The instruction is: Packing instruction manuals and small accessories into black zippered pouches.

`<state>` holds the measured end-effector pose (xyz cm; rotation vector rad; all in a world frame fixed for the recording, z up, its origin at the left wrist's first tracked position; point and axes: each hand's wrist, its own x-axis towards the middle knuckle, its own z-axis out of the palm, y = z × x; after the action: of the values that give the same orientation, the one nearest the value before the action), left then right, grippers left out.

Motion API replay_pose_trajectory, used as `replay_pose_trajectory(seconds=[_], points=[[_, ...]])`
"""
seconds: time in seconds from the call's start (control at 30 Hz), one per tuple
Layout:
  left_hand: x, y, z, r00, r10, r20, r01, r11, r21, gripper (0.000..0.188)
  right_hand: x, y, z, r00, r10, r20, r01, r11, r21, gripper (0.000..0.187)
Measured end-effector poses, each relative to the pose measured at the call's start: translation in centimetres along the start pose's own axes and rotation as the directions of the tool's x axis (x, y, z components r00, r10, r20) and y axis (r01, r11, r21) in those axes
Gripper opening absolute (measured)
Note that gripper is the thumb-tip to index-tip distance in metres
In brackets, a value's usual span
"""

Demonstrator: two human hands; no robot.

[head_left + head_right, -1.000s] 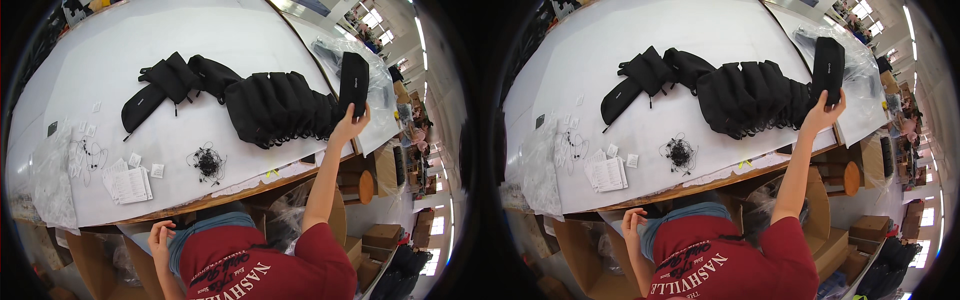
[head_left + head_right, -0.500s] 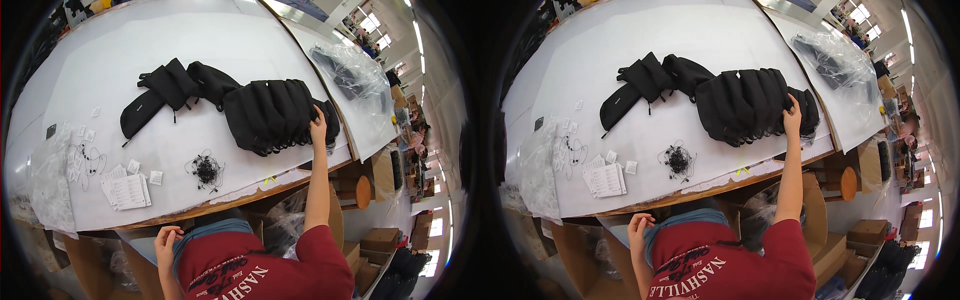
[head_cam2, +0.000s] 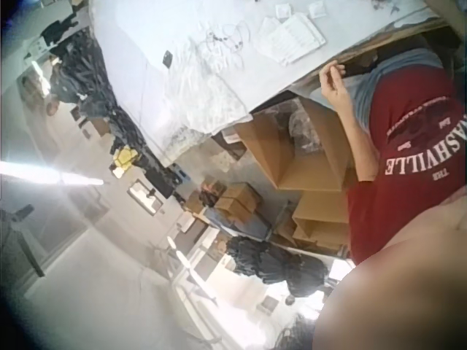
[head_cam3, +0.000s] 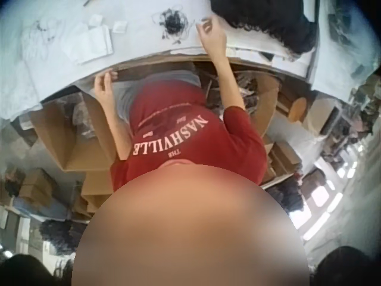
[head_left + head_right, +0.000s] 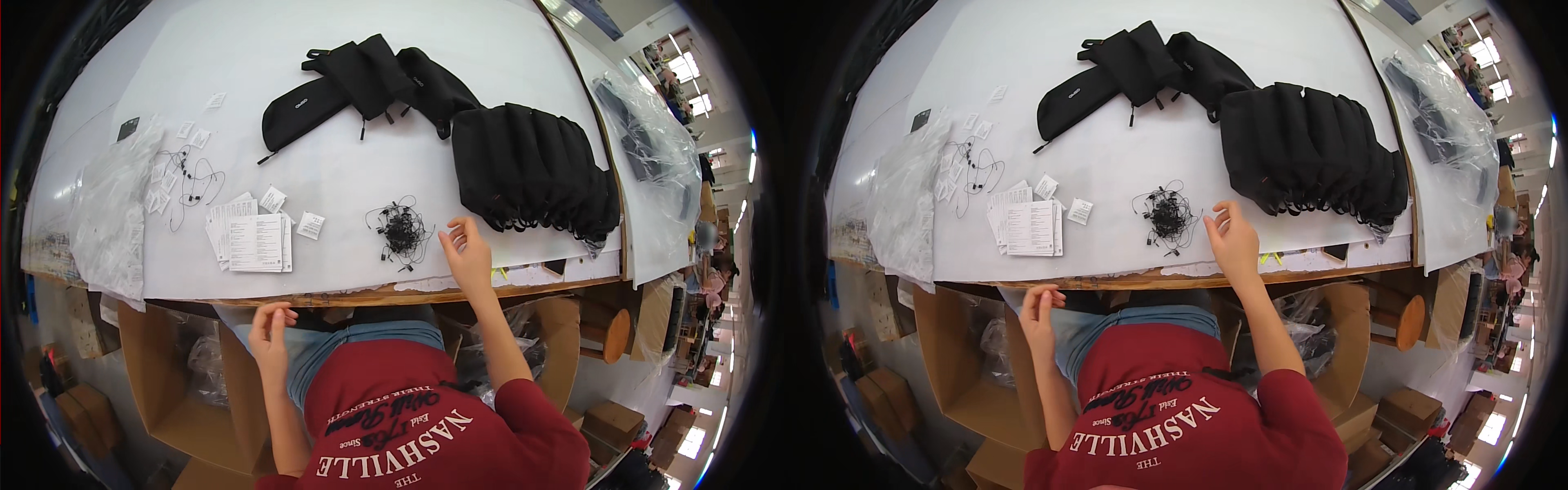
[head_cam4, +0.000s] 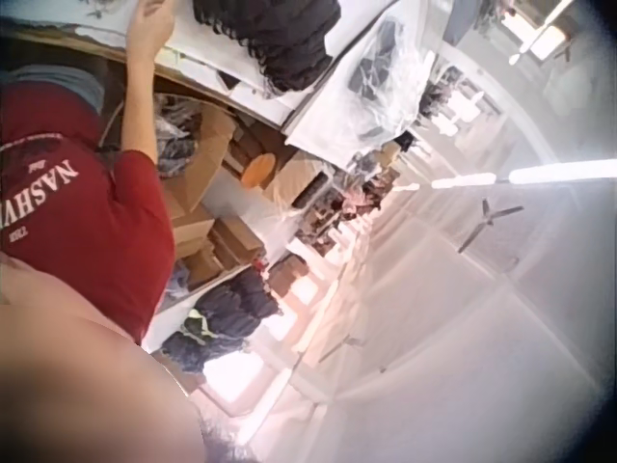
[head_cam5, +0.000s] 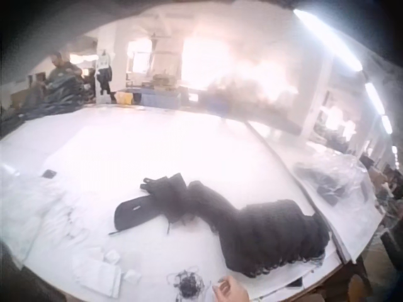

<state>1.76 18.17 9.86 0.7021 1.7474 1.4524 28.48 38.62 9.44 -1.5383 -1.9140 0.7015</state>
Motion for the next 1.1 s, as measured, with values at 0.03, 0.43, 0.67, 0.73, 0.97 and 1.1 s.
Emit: replay_pose_trajectory(seconds=[0.03,0.43,0.67,0.73,0.97,1.1], points=[[0.5,0.7,-0.9,0.998,0.033,-0.062,-0.031,0.999,0.037,0.016,0.0,0.3,0.8,0.981,0.190,0.033,-0.190,0.982,0.015,0.019],[7.0,-1.9,-3.2,0.872,0.372,-0.318,-0.131,0.803,0.581,0.044,1.2,2.0,2.4,0.997,0.042,0.062,-0.035,0.993,-0.111,0.013],[9.6,-2.3,-1.6,0.893,0.411,-0.186,-0.048,0.498,0.866,0.071,3.1,-4.0,-2.2,0.991,0.024,-0.134,0.029,0.925,0.378,0.011],[9.9,-2.5,-1.7,0.909,0.372,-0.187,-0.057,0.556,0.829,0.073,3.6,-6.9,-3.8,0.967,-0.025,-0.255,0.133,0.901,0.413,0.010],[9.1,-0.4,-0.1,0.835,0.452,-0.313,-0.062,0.642,0.764,0.052,3.1,-12.5,-6.5,0.701,-0.230,-0.675,0.534,0.797,0.283,0.004],[7.9,2.5,-0.2,0.956,0.185,-0.226,-0.075,0.904,0.421,0.039,2.9,-12.0,-5.5,0.901,-0.075,-0.427,0.297,0.825,0.481,0.002]])
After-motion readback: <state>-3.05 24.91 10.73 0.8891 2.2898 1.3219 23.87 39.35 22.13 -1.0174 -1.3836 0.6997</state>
